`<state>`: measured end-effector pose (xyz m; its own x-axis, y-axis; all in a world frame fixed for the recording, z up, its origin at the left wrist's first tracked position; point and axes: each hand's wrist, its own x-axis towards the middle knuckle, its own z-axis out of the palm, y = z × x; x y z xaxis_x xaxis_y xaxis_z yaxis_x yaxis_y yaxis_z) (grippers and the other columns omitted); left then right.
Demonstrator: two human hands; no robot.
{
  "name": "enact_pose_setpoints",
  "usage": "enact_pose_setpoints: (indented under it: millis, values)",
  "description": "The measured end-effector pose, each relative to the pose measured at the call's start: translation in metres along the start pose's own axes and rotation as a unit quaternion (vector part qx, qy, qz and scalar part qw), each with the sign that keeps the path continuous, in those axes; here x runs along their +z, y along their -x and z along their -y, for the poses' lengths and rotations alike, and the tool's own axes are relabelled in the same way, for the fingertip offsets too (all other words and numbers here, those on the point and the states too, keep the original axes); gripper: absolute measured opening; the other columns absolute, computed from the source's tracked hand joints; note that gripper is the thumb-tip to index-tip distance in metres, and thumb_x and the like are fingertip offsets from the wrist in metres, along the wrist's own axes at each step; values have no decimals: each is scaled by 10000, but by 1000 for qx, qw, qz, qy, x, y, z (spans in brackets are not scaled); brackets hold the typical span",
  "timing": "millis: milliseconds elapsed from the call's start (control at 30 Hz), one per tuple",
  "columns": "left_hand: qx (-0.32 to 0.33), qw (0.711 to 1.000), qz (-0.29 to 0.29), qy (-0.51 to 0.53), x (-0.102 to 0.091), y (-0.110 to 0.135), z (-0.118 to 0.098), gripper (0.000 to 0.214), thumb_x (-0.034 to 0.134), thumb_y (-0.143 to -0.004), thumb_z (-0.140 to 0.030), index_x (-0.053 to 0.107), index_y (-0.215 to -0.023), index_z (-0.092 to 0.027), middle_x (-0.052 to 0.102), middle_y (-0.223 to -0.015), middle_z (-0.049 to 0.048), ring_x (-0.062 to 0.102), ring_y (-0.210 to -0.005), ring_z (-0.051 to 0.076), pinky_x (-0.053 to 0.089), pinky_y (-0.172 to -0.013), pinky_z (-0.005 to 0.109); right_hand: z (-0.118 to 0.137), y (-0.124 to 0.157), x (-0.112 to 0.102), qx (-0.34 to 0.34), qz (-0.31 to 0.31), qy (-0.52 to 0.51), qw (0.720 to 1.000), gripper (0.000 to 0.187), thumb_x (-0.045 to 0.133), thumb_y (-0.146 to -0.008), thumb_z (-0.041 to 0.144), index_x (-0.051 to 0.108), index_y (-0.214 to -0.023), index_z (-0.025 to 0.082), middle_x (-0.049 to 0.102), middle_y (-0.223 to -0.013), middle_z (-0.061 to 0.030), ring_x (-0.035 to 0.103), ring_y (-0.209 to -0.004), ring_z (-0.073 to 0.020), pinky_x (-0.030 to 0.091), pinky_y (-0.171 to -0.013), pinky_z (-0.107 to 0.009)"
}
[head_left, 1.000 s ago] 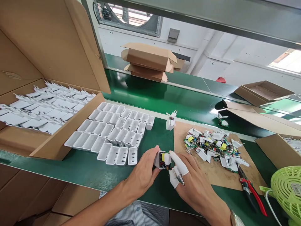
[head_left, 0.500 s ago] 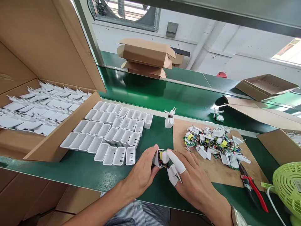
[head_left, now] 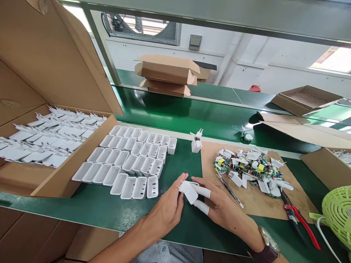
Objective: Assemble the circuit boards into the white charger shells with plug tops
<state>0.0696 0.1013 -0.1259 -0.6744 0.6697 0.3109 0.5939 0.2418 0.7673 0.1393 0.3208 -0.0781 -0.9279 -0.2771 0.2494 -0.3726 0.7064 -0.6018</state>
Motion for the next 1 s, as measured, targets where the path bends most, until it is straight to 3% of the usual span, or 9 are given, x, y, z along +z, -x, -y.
enact_pose_setpoints:
  millis: [167, 333, 433, 533, 667, 767, 867, 1000]
  values:
    - [-10, 999, 6, 45, -3, 0, -1, 737, 411, -1058, -159, 2, -1656, -295, 377, -1668, 137, 408, -1524, 238, 482, -1193, 458, -7, 0, 30, -51, -111, 20, 992, 388, 555, -1011, 147, 569, -1382, 261, 700, -1235, -120, 727, -1069, -208, 646, -903, -356]
    - [-19, 997, -25, 74, 0, 5, 2, 863, 543, -1032, -228, -50, -1657, -266, 319, -1685, 188, 384, -1536, 294, 499, -1161, 506, -1, 1, 29, -50, -144, 70, 986, 366, 538, -989, 101, 581, -1331, 224, 688, -1233, -146, 725, -1034, -211, 649, -851, -341]
    - [12, 997, -56, 54, 1, 4, 2, 873, 617, -1004, -275, 39, -1658, -261, 352, -1668, 195, 417, -1519, 317, 497, -1158, 526, 1, 3, 29, -44, -131, 75, 988, 374, 497, -954, 64, 596, -1283, 210, 695, -1196, -147, 723, -1016, -223, 649, -835, -360]
    - [41, 996, -81, 6, 0, 1, -1, 678, 584, -1018, -231, 258, -1611, -268, 487, -1571, 164, 525, -1434, 286, 525, -1134, 485, -1, 3, 35, -33, -98, 78, 992, 387, 473, -923, 27, 613, -1242, 197, 703, -1172, -142, 722, -1022, -237, 653, -822, -374]
    - [-15, 995, -95, -14, 0, 1, -2, 466, 541, -1032, -220, 432, -1484, -249, 604, -1395, 136, 641, -1261, 247, 579, -1049, 430, -3, 4, 43, 3, -102, 71, 992, 354, 478, -988, 94, 554, -1318, 196, 704, -1179, -132, 726, -1016, -230, 660, -821, -371]
    - [-52, 995, -89, 2, 0, 2, -2, 410, 542, -1033, -249, 450, -1433, -251, 631, -1323, 121, 674, -1182, 231, 604, -989, 402, -3, 5, 47, 5, -114, 79, 990, 346, 500, -995, 107, 535, -1328, 195, 695, -1195, -139, 711, -1044, -246, 658, -847, -406]
    - [-62, 994, -84, 14, 1, 3, -1, 402, 534, -1039, -253, 435, -1428, -264, 636, -1310, 111, 681, -1170, 221, 604, -981, 394, -3, 6, 48, -19, -121, 88, 988, 358, 493, -979, 67, 539, -1314, 185, 671, -1218, -157, 692, -1071, -258, 657, -829, -415]
    - [-64, 993, -101, 23, 4, 3, 2, 460, 528, -1042, -278, 382, -1478, -267, 660, -1272, 112, 705, -1132, 222, 615, -956, 402, -5, 6, 48, -5, -115, 57, 992, 381, 506, -1001, 106, 522, -1372, 192, 688, -1197, -144, 696, -1064, -247, 656, -841, -409]
